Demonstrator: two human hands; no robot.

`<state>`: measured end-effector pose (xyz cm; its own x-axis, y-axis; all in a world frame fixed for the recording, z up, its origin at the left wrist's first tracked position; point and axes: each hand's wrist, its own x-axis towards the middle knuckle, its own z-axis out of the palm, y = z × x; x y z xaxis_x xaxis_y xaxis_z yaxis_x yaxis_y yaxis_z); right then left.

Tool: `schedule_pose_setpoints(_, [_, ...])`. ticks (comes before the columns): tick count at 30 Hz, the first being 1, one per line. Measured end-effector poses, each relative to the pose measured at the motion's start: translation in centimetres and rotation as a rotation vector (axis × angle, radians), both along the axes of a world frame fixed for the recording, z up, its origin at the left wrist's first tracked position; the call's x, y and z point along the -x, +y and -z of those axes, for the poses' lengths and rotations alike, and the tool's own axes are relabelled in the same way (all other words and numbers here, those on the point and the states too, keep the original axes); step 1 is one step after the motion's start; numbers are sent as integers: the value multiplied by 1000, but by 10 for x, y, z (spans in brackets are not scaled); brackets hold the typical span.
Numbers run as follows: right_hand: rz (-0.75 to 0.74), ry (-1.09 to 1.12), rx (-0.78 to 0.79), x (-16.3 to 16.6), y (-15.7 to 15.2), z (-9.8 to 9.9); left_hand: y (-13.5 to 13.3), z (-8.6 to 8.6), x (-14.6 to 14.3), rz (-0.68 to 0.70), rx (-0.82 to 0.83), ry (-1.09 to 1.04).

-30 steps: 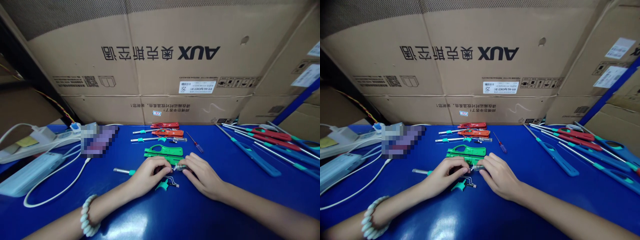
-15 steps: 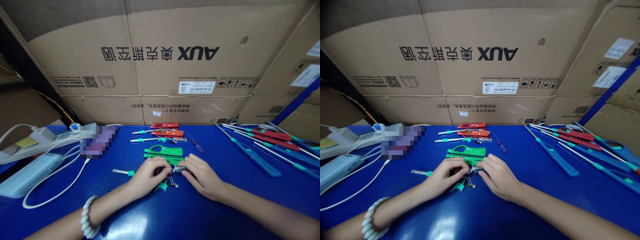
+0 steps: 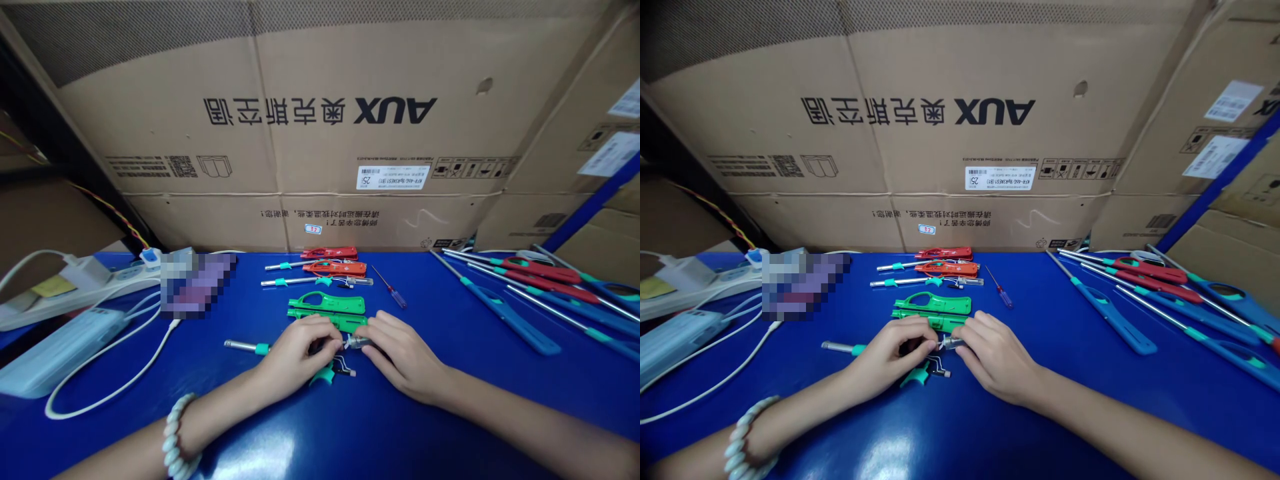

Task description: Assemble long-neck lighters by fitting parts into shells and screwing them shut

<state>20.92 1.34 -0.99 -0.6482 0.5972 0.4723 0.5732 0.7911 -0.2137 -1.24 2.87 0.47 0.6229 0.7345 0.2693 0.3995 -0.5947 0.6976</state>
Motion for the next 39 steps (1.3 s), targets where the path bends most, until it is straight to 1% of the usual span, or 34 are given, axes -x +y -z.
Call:
schedule_pose_setpoints(8, [-14, -25, -57, 2, -1, -1, -1, 3, 0, 7, -25, 23])
schedule_pose_setpoints(17, [-14, -51, -112, 3, -1, 0, -3, 1, -4, -1, -82, 35])
schedule_pose_setpoints(32, [-33, -67, -120, 3, -1, 3, -4, 4, -3, 11, -150, 74])
schedule_pose_setpoints(39, [-59, -66, -154, 3, -1, 5, -4, 6, -3, 32, -226, 112])
